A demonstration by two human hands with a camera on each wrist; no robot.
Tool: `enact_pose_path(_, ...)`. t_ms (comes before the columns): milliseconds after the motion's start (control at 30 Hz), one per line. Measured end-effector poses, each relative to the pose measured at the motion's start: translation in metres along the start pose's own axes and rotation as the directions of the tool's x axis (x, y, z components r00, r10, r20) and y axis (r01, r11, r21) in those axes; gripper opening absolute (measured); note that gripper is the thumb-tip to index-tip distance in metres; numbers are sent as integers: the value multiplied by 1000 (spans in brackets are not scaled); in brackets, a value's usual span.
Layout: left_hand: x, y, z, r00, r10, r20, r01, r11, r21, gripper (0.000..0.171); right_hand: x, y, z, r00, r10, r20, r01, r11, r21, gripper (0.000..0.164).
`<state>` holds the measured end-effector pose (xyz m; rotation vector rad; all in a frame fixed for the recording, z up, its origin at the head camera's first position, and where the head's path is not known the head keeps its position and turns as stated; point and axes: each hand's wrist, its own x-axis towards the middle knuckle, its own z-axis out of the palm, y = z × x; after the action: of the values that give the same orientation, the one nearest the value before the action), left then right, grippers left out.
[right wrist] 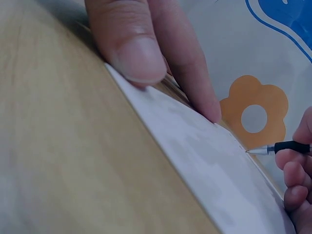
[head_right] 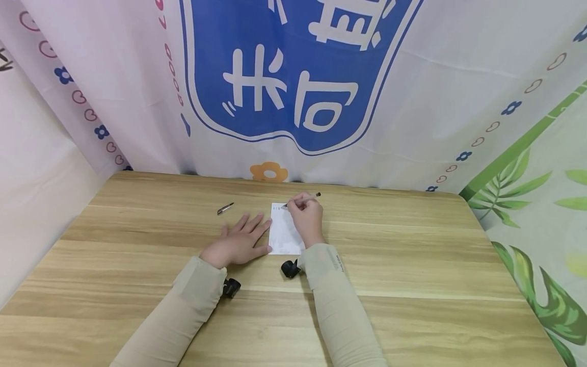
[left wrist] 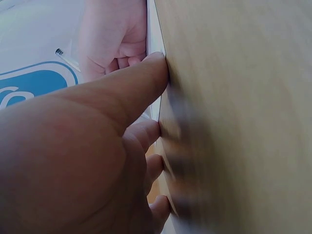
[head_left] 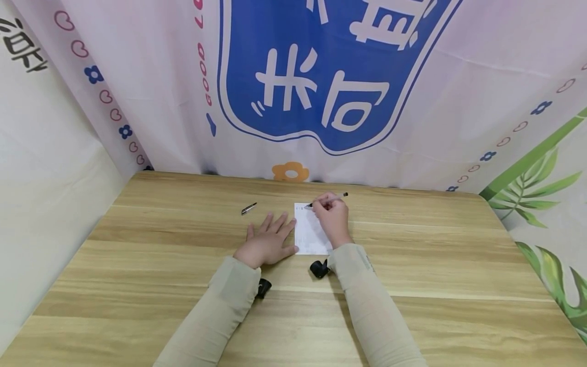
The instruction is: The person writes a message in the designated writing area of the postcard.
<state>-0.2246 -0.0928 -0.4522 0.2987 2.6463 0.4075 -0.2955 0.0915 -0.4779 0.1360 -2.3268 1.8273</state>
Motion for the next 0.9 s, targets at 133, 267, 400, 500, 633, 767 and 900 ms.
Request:
enact_pose_path(133,0,0,0,1000,-2,1,2,1000,-8,76,0,0,0,1000,3,-8,-3,1000,-6,10)
enact_pose_path(267,-1,1,-1,1000,-2,2,2,1000,-15,76,-1,-1,0,1000,4,-14,-4,1000,-3,9)
enact_pose_path(400,-2,1,-1,1000,1,2,-1,1000,-19,76,-1,-1,0,1000,1,-17,-1,1000,7,9)
enact_pose_path(500,-2,1,-1,1000,1,1,-1,1000,-20,76,-1,-1,0,1000,4,-17,-3,1000,17,10)
enact_pose_path(633,-1,1,-1,1000,-1,2,1,1000,-19,76,-1,-2,-1,1000,15,-10,-15,1000,14,10)
enact_pose_path(767,-1,1,-1,1000,-2,3,2,1000,-17,76,-2,-3,-1,1000,18,-5,-18,1000,5,10)
enact_pose_path(900,-1,1,-1,1000,-3,2,3,1000,-15,76,-2,-3,-1,1000,14,-2,-14,1000,7,11)
